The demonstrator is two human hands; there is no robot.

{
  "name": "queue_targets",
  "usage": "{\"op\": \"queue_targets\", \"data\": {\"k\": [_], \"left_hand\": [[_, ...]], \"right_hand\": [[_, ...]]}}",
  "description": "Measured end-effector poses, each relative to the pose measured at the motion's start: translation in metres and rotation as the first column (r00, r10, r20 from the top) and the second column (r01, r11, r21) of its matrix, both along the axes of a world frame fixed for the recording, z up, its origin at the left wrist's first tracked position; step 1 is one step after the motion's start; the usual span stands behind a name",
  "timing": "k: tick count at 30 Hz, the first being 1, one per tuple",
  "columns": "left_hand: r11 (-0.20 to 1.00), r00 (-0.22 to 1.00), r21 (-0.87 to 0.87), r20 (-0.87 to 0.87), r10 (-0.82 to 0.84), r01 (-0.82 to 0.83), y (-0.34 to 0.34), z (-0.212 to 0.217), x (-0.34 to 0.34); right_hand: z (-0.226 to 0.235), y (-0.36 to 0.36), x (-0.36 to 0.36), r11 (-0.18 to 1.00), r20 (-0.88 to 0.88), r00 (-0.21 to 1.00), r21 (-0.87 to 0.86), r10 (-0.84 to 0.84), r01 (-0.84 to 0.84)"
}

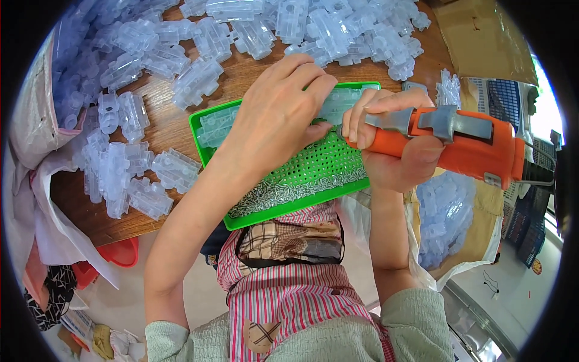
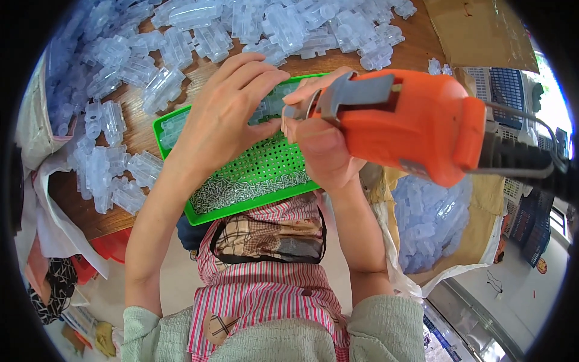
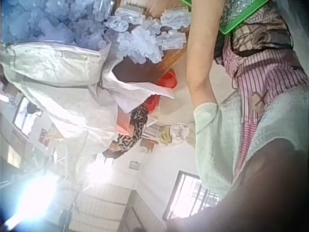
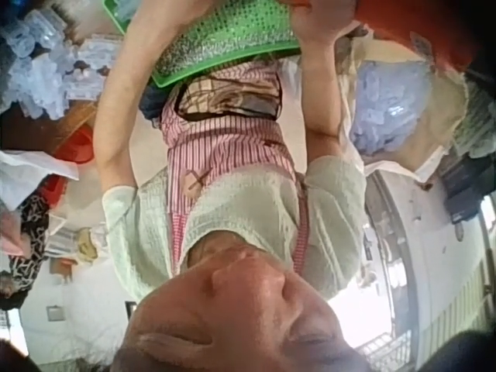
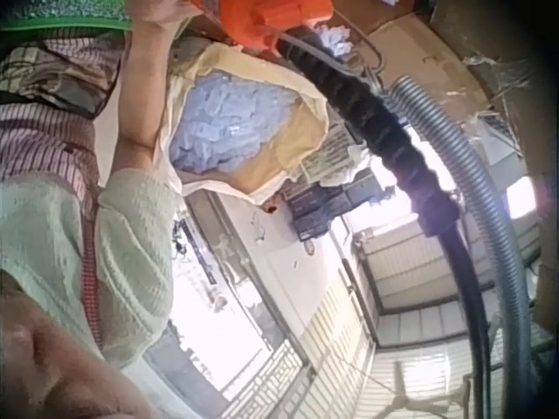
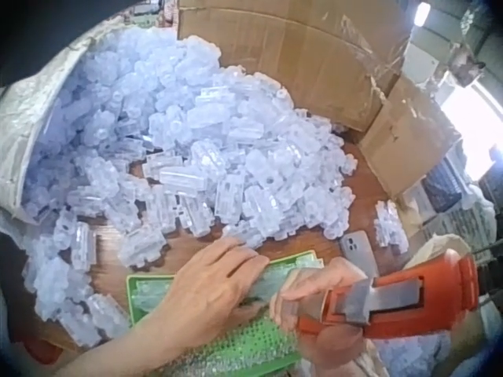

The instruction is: Assembling small translucent plastic components by inserting metal pins and using an electric handheld tool to secure them.

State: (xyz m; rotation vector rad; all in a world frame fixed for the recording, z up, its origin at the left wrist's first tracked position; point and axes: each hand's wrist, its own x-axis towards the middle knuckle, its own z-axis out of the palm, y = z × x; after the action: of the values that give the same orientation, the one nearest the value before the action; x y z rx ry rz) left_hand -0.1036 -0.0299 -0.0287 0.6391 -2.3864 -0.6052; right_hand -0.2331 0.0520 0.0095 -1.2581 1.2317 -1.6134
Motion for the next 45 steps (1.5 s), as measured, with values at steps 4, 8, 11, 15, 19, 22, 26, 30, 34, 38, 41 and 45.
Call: {"op": "queue_targets", "data": {"k": [4,8,11,15,19,22,26,30,34,38,41,45], "left_hand": [[0.999,1.000,0.031,-0.003,-0.025,0.025,0.000,-0.001,0.000],[1.000,1.000,0.021,-0.013,-0.012,0.012,0.002,-0.002,0.000],[0.999,1.000,0.037,0.030,0.001,-0.002,0.003,-0.001,0.001],[0.999,1.000,0.049,0.023,0.001,-0.002,0.003,-0.001,0.001],[0.998,0.999,0.069,0.033,-0.005,0.003,0.003,-0.001,0.002],[0.996,0.999,0.084,0.044,-0.009,0.005,0.003,0.001,0.001],[0.995,0.999,0.095,0.045,-0.001,-0.003,0.003,0.000,0.001],[0.995,0.999,0.099,0.034,0.003,-0.006,0.003,-0.001,0.000],[0.994,1.000,0.110,0.024,-0.006,0.003,0.002,0.001,0.000],[0.994,1.000,0.111,0.024,0.001,-0.003,0.002,-0.001,0.000],[0.994,0.999,0.112,0.034,0.008,-0.012,0.006,-0.002,0.001],[0.995,1.000,0.103,0.006,0.016,-0.016,0.005,-0.002,0.000]], "right_hand": [[-0.003,0.000,0.001,0.999,-0.043,0.998,0.004,-0.046,0.046],[0.012,-0.003,-0.022,0.950,0.001,0.979,-0.241,0.203,-0.197],[0.029,-0.006,-0.021,0.937,0.031,0.992,-0.331,0.126,-0.108],[0.020,-0.013,-0.020,0.926,0.028,0.996,-0.373,0.081,-0.065],[0.019,-0.011,-0.017,0.956,-0.021,1.000,-0.293,0.021,-0.027],[0.014,-0.013,-0.016,0.948,-0.062,0.998,-0.319,-0.006,-0.014],[0.001,-0.017,-0.024,0.931,-0.045,0.992,-0.342,0.119,-0.127],[-0.005,-0.020,-0.028,0.909,-0.026,0.977,-0.361,0.213,-0.208],[-0.004,-0.017,-0.026,0.913,-0.054,0.979,-0.356,0.195,-0.201],[-0.002,-0.014,-0.018,0.936,-0.078,0.989,-0.320,0.129,-0.147],[0.011,-0.008,-0.008,0.977,0.071,0.997,-0.214,0.005,0.011],[0.023,0.000,-0.012,0.976,0.073,0.995,-0.211,0.067,-0.051]]}}
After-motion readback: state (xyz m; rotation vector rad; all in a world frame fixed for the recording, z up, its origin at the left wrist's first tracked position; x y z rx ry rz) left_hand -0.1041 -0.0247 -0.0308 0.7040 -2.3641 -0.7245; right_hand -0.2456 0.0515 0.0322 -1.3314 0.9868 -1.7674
